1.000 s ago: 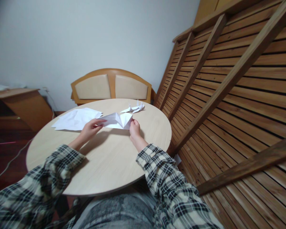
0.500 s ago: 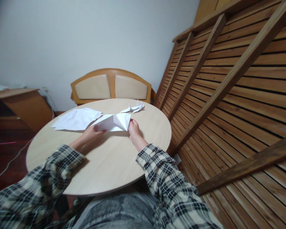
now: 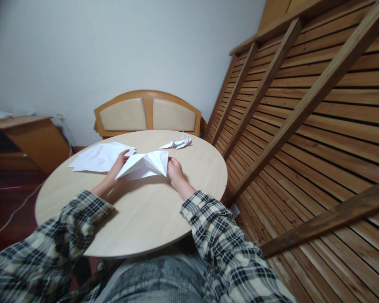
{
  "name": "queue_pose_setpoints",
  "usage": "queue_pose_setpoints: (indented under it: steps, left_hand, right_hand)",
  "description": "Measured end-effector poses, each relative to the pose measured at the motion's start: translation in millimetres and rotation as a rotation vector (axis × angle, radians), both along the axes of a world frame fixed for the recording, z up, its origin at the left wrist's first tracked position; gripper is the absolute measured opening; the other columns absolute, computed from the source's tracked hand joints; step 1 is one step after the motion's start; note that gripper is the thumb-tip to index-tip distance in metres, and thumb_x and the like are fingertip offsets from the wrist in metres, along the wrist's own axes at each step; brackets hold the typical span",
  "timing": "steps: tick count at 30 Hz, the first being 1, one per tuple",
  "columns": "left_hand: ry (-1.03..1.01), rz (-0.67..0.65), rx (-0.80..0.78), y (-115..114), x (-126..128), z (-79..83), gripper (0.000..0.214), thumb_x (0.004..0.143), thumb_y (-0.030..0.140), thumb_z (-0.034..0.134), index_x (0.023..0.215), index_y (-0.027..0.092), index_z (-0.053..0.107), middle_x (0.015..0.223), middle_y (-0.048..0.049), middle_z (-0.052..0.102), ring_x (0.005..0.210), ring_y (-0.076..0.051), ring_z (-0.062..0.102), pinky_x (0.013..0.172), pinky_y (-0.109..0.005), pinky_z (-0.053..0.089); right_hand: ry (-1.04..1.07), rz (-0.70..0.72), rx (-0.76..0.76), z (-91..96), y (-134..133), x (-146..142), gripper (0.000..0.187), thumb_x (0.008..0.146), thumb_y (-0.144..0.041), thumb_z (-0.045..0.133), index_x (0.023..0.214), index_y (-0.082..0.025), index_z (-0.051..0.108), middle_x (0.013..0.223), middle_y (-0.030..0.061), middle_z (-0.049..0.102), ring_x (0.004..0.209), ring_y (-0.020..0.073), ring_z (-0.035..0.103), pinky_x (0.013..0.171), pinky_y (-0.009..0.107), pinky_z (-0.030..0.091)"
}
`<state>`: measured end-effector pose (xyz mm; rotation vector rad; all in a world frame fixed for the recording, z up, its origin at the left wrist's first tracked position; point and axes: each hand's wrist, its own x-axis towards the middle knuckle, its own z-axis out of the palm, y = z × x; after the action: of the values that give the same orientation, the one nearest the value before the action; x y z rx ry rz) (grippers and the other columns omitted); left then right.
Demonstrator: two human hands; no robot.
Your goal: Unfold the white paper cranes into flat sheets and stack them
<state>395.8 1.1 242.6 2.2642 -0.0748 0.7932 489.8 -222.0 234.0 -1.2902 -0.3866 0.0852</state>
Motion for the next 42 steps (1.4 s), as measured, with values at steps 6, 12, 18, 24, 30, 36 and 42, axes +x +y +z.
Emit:
queue_pose_setpoints:
  steps: [6,12,18,24,30,36,42]
  left_hand:
    - [-0.08,0.026,-0.023,-21.6,-2.0,9.8,0.05,0.077,0.027,0.063,0.124,0.025,0.046,0.113,-0.0111,0.06,0.101,-0.025,0.058,0.078,-0.037,0.049]
    - [-0.086,0.059,-0.134,-22.3,-1.5,9.8,0.04,0.078,0.018,0.059,0.116,0.022,0.047,0.096,-0.0062,0.061,0.078,-0.018,0.059,0.066,-0.032,0.048]
    - [-0.066,0.129,-0.165,-12.3,5.2,3.5,0.024,0.081,0.014,0.05,0.105,0.019,0.053,0.095,-0.0072,0.06,0.089,-0.021,0.059,0.082,-0.04,0.049]
    - [-0.044,0.258,-0.187,-6.8,8.3,1.1,0.009,0.083,0.021,0.052,0.092,0.019,0.052,0.088,-0.0069,0.057,0.087,-0.023,0.057,0.082,-0.043,0.048]
    - [-0.104,0.232,-0.301,-5.9,8.1,1.0,0.011,0.083,0.024,0.053,0.091,0.018,0.057,0.084,-0.0043,0.059,0.08,-0.018,0.055,0.072,-0.034,0.047]
    - [-0.036,0.222,-0.63,-17.2,2.5,10.5,0.016,0.081,0.031,0.058,0.082,0.016,0.061,0.076,-0.0028,0.062,0.065,-0.015,0.053,0.06,-0.027,0.043]
    - [-0.002,0.225,-0.921,-21.4,5.3,15.1,0.014,0.084,0.026,0.057,0.076,0.016,0.062,0.076,-0.0047,0.067,0.07,-0.016,0.06,0.071,-0.028,0.05]
  right_hand:
    - [-0.056,0.003,-0.089,-1.0,0.6,-1.9,0.018,0.082,-0.026,0.048,0.082,-0.017,0.063,0.085,0.004,0.069,0.077,0.0162,0.058,0.07,0.025,0.045]
    - [-0.054,-0.001,-0.1,-3.3,1.0,-0.6,0.02,0.084,-0.03,0.047,0.083,-0.017,0.063,0.083,0.0031,0.068,0.074,0.0161,0.056,0.065,0.024,0.043]
    - [-0.079,-0.092,-0.146,-6.4,-0.4,4.5,0.022,0.085,-0.035,0.046,0.078,-0.018,0.058,0.076,0.0016,0.061,0.068,0.0153,0.05,0.06,0.024,0.037]
    - [-0.136,-0.158,-0.158,-7.1,-2.1,8.1,0.024,0.087,-0.037,0.043,0.078,-0.019,0.056,0.078,0.002,0.061,0.074,0.0161,0.052,0.067,0.025,0.041]
    - [-0.154,-0.131,-0.133,-7.9,-2.8,9.6,0.023,0.086,-0.038,0.046,0.085,-0.018,0.059,0.086,0.0045,0.064,0.079,0.0176,0.055,0.072,0.027,0.043]
    - [-0.217,-0.186,-0.152,-6.6,-3.8,8.1,0.023,0.085,-0.037,0.048,0.073,-0.019,0.054,0.074,0.0006,0.058,0.07,0.0158,0.05,0.066,0.025,0.04]
    - [-0.257,-0.234,-0.212,-3.3,-4.5,4.7,0.028,0.086,-0.037,0.049,0.064,-0.02,0.048,0.064,-0.0022,0.051,0.064,0.0142,0.044,0.062,0.025,0.035]
